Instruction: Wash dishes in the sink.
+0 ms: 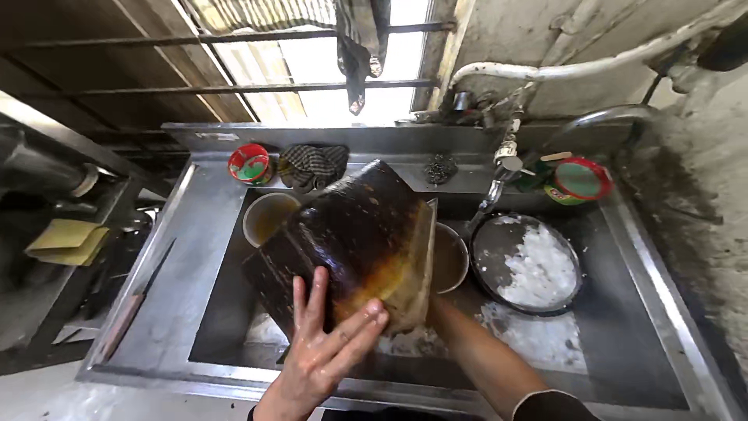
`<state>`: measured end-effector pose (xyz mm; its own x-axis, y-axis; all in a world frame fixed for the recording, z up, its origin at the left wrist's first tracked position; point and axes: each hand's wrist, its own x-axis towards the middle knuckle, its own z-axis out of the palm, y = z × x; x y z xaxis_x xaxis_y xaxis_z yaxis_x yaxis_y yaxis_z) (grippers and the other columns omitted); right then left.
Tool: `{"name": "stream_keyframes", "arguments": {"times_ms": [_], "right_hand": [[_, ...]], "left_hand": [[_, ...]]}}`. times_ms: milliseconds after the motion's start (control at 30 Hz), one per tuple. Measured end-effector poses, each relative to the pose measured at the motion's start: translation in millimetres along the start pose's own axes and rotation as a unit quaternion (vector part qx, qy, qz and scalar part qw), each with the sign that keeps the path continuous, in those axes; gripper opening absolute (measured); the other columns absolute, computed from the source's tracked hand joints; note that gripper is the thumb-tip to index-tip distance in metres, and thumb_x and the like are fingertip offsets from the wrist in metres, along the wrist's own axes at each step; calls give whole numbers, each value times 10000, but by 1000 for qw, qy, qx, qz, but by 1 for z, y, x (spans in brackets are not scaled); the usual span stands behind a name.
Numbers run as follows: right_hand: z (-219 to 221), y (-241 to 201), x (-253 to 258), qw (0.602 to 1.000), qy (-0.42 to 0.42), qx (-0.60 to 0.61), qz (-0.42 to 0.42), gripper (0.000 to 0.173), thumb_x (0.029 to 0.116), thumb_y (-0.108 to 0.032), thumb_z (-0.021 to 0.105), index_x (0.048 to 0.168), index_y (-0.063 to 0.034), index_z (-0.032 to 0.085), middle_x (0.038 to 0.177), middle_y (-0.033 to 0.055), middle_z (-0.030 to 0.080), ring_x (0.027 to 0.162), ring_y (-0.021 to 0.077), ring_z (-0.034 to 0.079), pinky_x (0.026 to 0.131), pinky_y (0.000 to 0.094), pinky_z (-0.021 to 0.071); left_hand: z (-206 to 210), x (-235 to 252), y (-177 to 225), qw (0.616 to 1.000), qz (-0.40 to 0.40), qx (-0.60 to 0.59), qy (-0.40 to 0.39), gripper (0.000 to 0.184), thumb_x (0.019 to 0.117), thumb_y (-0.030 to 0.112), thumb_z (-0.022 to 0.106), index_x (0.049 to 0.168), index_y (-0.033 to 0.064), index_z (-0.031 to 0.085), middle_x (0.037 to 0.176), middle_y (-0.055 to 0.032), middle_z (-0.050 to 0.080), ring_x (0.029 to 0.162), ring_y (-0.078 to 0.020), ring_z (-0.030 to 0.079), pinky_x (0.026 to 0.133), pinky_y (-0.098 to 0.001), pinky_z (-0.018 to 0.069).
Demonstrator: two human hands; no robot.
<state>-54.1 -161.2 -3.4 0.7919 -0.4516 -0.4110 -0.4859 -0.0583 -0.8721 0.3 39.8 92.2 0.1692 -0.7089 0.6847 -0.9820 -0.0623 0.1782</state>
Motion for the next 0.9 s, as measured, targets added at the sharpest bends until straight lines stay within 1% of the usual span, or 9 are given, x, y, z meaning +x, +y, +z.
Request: {"name": "stream_keyframes", "arguments": {"times_ms": [67, 200, 300, 400, 533, 667, 700, 833, 900], "right_hand": [[-3, 22, 11, 991, 100, -81, -42, 476, 1024, -190, 603, 1442, 2, 482, 1367, 269, 585, 1239, 411, 597, 1008, 569, 494], [-46, 59, -2, 971, 171, -158, -63, 536, 1074, -188, 515, 1550, 10, 370, 1433, 281, 551, 1258, 438, 602, 1044, 596, 489], [-97, 84, -25, 950, 203, -224, -72, 424, 1071, -177, 498, 1431, 45, 532, 1252, 277, 652, 1109, 419, 670, 974, 591, 526], [-143, 89, -43, 931, 228, -278, -65, 331, 1039, -143, 548, 1290, 51, 643, 1092, 265, 691, 953, 418, 697, 850, 607, 554], [-185, 95, -55, 911, 201, -359, -22, 238, 1021, -161, 578, 1088, 41, 685, 937, 246, 685, 831, 430, 686, 712, 634, 534], [-196, 90, -55, 873, 211, -436, -58, 477, 988, -173, 613, 1403, 52, 546, 1228, 316, 595, 1103, 512, 607, 870, 655, 515], [-195, 88, -52, 867, 212, -442, -92, 473, 985, -157, 611, 1402, 54, 545, 1266, 319, 579, 1159, 514, 581, 921, 638, 504], [-188, 85, -18, 855, 143, -448, -218, 232, 985, -137, 588, 1122, 17, 693, 1107, 233, 666, 1068, 421, 653, 896, 554, 553], [-184, 89, 2, 871, 69, -445, -196, 226, 990, -135, 593, 1131, 2, 705, 1096, 212, 687, 1060, 398, 673, 903, 558, 560]], "left_hand": [[0, 11, -1, 996, -86, -11, 34, 424, 1029, 80, 511, 1423, 225, 570, 1541, 78, 524, 1555, -286, 264, 1267, -585, 192], [1, 25, -23, 953, -297, -54, 5, 666, 830, 92, 560, 1482, -29, 494, 1519, -220, 504, 1411, -275, 504, 1110, -400, 471], [27, 32, -49, 874, -456, -169, -23, 770, 824, 23, 576, 1564, 25, 364, 1489, -165, 524, 1271, -150, 590, 1034, -339, 514], [67, 40, -54, 768, -562, -307, -24, 787, 900, -102, 553, 1608, 140, 310, 1465, -126, 551, 1193, -193, 637, 940, -392, 574], [113, 43, -51, 692, -595, -405, -44, 753, 911, -148, 509, 1582, 153, 347, 1420, -106, 580, 1135, -189, 655, 890, -391, 585], [128, 46, -42, 683, -588, -428, -66, 747, 904, -146, 501, 1576, 147, 359, 1427, -105, 582, 1163, -190, 647, 910, -387, 578], [128, 47, -38, 683, -587, -427, -76, 755, 915, -142, 506, 1588, 160, 346, 1450, -103, 568, 1181, -198, 640, 918, -389, 573], [127, 50, -32, 703, -569, -417, -92, 760, 918, -134, 512, 1598, 158, 339, 1458, -112, 567, 1189, -205, 639, 923, -375, 570], [125, 51, -32, 709, -566, -410, -92, 777, 910, -134, 520, 1605, 156, 331, 1466, -113, 564, 1199, -213, 638, 930, -379, 570]]}}
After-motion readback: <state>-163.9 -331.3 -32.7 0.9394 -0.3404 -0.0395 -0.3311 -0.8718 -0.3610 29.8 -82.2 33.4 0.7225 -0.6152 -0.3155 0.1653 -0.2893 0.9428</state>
